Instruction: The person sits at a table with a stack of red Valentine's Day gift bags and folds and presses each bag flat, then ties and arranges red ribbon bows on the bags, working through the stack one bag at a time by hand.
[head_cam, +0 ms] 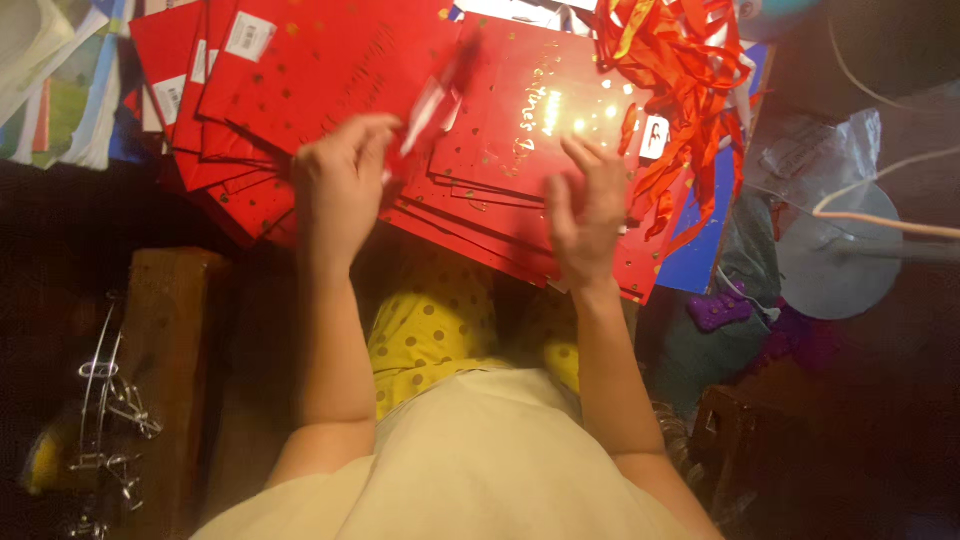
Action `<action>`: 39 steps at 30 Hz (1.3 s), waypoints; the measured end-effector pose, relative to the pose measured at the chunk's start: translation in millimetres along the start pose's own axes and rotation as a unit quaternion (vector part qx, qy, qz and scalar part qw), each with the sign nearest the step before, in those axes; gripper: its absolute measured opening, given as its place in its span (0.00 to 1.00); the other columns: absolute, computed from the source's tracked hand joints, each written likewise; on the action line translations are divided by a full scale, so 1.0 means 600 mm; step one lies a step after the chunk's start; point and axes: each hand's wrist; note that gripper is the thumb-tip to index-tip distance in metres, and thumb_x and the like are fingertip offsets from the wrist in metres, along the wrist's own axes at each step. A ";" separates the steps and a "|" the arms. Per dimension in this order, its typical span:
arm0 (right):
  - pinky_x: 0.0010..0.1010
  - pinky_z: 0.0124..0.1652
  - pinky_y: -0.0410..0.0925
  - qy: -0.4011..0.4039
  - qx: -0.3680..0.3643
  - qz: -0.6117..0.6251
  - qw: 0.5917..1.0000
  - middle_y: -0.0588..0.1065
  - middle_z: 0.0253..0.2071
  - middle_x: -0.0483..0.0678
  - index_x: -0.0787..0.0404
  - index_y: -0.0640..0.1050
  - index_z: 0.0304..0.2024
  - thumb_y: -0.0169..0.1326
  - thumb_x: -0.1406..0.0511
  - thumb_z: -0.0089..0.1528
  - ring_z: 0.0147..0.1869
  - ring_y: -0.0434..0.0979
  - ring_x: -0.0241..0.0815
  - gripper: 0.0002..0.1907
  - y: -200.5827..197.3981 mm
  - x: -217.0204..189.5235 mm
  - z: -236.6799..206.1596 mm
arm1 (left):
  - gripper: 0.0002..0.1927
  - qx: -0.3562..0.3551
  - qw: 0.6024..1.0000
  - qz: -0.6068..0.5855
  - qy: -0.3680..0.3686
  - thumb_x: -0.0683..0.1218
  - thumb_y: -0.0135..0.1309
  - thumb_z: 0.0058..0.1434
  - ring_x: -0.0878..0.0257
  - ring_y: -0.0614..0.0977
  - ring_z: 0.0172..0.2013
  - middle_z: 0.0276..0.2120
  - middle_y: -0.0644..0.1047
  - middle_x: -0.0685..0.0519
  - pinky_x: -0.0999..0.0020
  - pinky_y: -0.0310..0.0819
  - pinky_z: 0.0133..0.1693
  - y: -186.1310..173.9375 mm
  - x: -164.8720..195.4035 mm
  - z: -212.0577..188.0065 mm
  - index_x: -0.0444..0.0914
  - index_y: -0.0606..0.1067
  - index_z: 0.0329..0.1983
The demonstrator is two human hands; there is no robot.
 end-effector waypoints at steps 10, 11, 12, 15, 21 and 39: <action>0.43 0.59 0.64 -0.192 0.022 -0.044 0.980 0.74 0.52 0.49 0.61 0.75 0.48 0.67 0.70 0.62 0.58 0.72 0.50 0.15 0.015 -0.048 0.024 | 0.07 -0.039 0.972 0.066 0.223 0.42 0.63 0.64 0.52 0.82 0.31 0.28 0.79 0.48 0.60 0.74 0.32 -0.042 0.149 -0.030 0.42 0.82 0.46; 0.42 0.56 0.64 -0.197 0.009 -0.071 0.978 0.74 0.49 0.48 0.61 0.77 0.44 0.66 0.71 0.59 0.55 0.72 0.50 0.13 0.009 -0.047 0.021 | 0.07 -0.033 0.971 0.063 0.229 0.42 0.63 0.65 0.52 0.82 0.33 0.30 0.80 0.49 0.60 0.75 0.33 -0.040 0.156 -0.029 0.42 0.81 0.46; 0.41 0.53 0.65 -0.203 -0.002 -0.097 0.974 0.75 0.46 0.47 0.60 0.78 0.41 0.66 0.72 0.57 0.52 0.73 0.49 0.12 0.004 -0.045 0.019 | 0.08 -0.027 0.969 0.062 0.238 0.41 0.63 0.66 0.53 0.82 0.34 0.32 0.80 0.49 0.60 0.75 0.35 -0.036 0.163 -0.027 0.41 0.81 0.47; 0.35 0.46 0.66 -0.151 0.048 -0.070 0.985 0.77 0.39 0.45 0.60 0.78 0.38 0.64 0.74 0.60 0.44 0.72 0.44 0.08 -0.007 -0.033 0.012 | 0.09 0.085 0.953 0.036 0.290 0.38 0.61 0.68 0.50 0.81 0.45 0.42 0.80 0.50 0.57 0.77 0.47 -0.027 0.180 -0.026 0.40 0.78 0.50; 0.21 0.39 0.63 0.142 0.114 0.263 0.947 0.74 0.35 0.38 0.65 0.78 0.41 0.60 0.72 0.72 0.38 0.69 0.27 0.05 -0.029 0.015 -0.017 | 0.12 0.072 0.943 -0.079 0.316 0.35 0.62 0.68 0.55 0.80 0.48 0.46 0.79 0.54 0.63 0.77 0.48 0.022 0.169 -0.044 0.41 0.78 0.52; 0.32 0.59 0.72 0.126 -0.061 0.108 0.984 0.78 0.58 0.53 0.67 0.75 0.59 0.49 0.73 0.70 0.63 0.78 0.41 0.15 -0.032 0.087 -0.007 | 0.10 -0.179 0.945 -0.272 -0.004 0.45 0.58 0.65 0.68 0.85 0.29 0.32 0.84 0.52 0.72 0.81 0.33 0.290 0.023 -0.011 0.34 0.78 0.44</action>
Point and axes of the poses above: each hand's wrist, its own z-axis towards the middle knuckle, its own y-axis out of the palm, x = y × z
